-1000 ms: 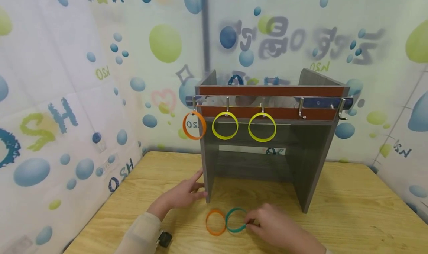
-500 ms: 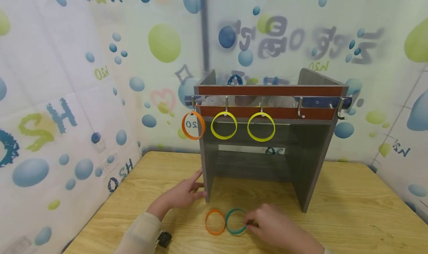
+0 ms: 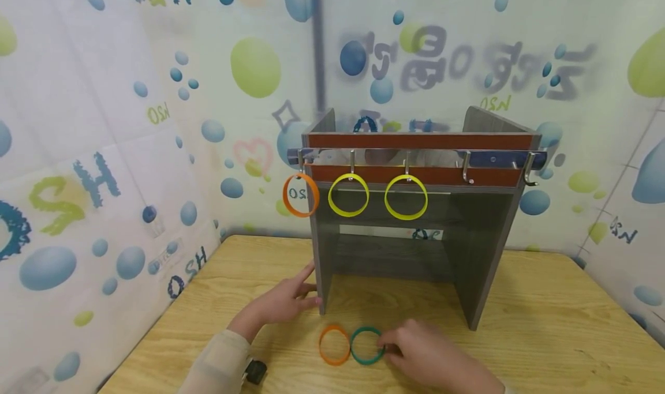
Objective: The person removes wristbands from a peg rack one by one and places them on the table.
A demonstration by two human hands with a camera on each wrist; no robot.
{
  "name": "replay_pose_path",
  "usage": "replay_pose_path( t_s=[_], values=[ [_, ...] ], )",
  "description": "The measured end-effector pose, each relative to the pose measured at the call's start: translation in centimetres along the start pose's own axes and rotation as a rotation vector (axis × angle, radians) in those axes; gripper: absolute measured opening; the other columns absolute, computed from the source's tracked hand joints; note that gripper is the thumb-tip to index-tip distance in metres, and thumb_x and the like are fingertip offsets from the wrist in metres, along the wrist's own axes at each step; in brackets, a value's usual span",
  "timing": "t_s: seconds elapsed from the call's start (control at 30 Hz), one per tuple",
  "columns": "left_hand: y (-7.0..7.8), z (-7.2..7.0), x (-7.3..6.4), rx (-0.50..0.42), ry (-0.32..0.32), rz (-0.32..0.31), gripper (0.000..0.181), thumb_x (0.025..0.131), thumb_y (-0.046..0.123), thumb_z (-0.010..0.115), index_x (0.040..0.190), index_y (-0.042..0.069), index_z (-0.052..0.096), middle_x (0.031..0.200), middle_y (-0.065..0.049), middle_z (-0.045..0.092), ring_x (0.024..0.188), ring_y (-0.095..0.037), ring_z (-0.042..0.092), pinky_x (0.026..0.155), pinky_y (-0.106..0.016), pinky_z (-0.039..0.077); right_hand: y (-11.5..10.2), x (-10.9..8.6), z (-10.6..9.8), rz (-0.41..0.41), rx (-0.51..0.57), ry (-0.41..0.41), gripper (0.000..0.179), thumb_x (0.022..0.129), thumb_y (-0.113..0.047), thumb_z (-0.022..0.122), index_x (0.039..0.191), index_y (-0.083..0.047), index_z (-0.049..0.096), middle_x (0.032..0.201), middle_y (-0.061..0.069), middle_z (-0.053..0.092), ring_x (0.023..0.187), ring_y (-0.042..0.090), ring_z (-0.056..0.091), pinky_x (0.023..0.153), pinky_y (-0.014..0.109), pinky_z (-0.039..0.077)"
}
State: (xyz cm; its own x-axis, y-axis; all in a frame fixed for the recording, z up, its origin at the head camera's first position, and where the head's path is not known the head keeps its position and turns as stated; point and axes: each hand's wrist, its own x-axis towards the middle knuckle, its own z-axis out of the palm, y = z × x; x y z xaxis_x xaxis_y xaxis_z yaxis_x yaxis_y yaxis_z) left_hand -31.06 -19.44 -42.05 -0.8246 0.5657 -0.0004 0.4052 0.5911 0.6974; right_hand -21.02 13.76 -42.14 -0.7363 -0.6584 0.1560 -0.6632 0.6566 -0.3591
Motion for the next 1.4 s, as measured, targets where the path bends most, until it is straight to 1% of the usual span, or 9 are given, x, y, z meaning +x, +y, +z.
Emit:
replay_pose_path(
  t_s=[0.17,0.23,0.4,0.5,0.6,0.77,0.9,1.13,1.4],
  values=[
    [0.1,0.0,-0.1,-0.012,-0.004,0.002,0.092,0.107,0.037,0.065,0.174,0.030,0.002,0.152,-0.023,0.061,0.141,-0.053,0.057,0.120,-0.067,0.040,0.0,-0.2,-0.1,0.003,-0.008,0.020,0.014,0.094,-0.011,0.078,0.101,-0.023,0.082,0.077,-0.022,0.069,0.067,-0.012,0.050,0.059,0.017,0.044],
    [0.0,0.0,-0.1,-0.018,-0.006,0.003,0.092,0.108,0.037,0.065,0.174,0.029,0.002,0.151,-0.023,0.061,0.141,-0.053,0.057,0.119,-0.067,0.041,0.0,-0.2,-0.3,-0.001,-0.008,0.042,0.014,0.094,-0.009,0.077,0.095,-0.022,0.080,0.077,-0.021,0.068,0.067,-0.012,0.051,0.059,0.017,0.045],
    [0.1,0.0,0.0,-0.017,-0.006,0.004,0.092,0.108,0.037,0.065,0.173,0.030,0.002,0.151,-0.021,0.062,0.141,-0.051,0.057,0.120,-0.066,0.041,-0.3,-0.3,-1.8,-0.020,-0.097,0.171,0.021,0.093,-0.008,0.079,0.082,-0.025,0.072,0.078,-0.019,0.069,0.069,-0.011,0.055,0.057,0.017,0.046],
    [0.1,-0.1,0.0,-0.008,0.000,0.005,0.092,0.107,0.037,0.065,0.173,0.032,0.002,0.151,-0.020,0.063,0.142,-0.049,0.058,0.121,-0.066,0.040,-0.5,-0.4,-3.0,-0.022,-0.169,0.273,0.011,0.093,-0.014,0.081,0.094,-0.025,0.077,0.085,-0.018,0.074,0.069,-0.011,0.057,0.055,0.018,0.047],
    [0.2,-0.1,0.0,-0.006,0.000,0.013,0.092,0.107,0.036,0.066,0.173,0.031,0.002,0.151,-0.019,0.063,0.142,-0.048,0.058,0.121,-0.066,0.040,-0.7,-0.2,-4.5,-0.070,-0.243,0.453,0.012,0.099,-0.025,0.078,0.110,-0.023,0.080,0.092,-0.014,0.077,0.068,-0.012,0.056,0.055,0.016,0.047],
    [0.2,-0.2,0.0,-0.015,0.002,0.007,0.092,0.107,0.036,0.066,0.174,0.029,0.004,0.152,-0.018,0.063,0.141,-0.049,0.058,0.121,-0.066,0.040,-0.9,0.6,-7.7,-0.202,-0.370,0.834,0.042,0.111,-0.047,0.052,0.126,-0.016,0.076,0.092,-0.004,0.078,0.057,-0.004,0.055,0.049,0.012,0.040],
    [0.1,-0.2,-0.1,-0.017,0.007,-0.004,0.092,0.106,0.036,0.067,0.174,0.029,0.005,0.151,-0.018,0.064,0.141,-0.048,0.059,0.121,-0.066,0.039,-1.4,1.3,-10.0,-0.251,-0.445,0.989,0.046,0.113,-0.044,0.048,0.129,-0.009,0.074,0.087,0.004,0.078,0.050,0.006,0.057,0.042,0.016,0.034],
    [0.1,-0.1,-0.2,-0.032,0.018,-0.011,0.091,0.106,0.035,0.068,0.173,0.031,0.007,0.150,-0.018,0.064,0.140,-0.048,0.059,0.122,-0.067,0.037,-1.6,2.4,-12.0,-0.270,-0.573,1.027,0.045,0.114,-0.038,0.048,0.122,-0.003,0.075,0.091,0.012,0.080,0.053,0.016,0.067,0.040,0.025,0.041],
    [0.2,-0.1,-0.2,-0.041,0.019,-0.009,0.092,0.106,0.035,0.068,0.174,0.030,0.007,0.151,-0.020,0.063,0.141,-0.048,0.058,0.122,-0.066,0.037,-1.6,2.8,-12.2,-0.270,-0.583,1.038,0.046,0.115,-0.035,0.048,0.112,0.000,0.078,0.092,0.014,0.081,0.059,0.020,0.074,0.043,0.030,0.049]
  ],
)
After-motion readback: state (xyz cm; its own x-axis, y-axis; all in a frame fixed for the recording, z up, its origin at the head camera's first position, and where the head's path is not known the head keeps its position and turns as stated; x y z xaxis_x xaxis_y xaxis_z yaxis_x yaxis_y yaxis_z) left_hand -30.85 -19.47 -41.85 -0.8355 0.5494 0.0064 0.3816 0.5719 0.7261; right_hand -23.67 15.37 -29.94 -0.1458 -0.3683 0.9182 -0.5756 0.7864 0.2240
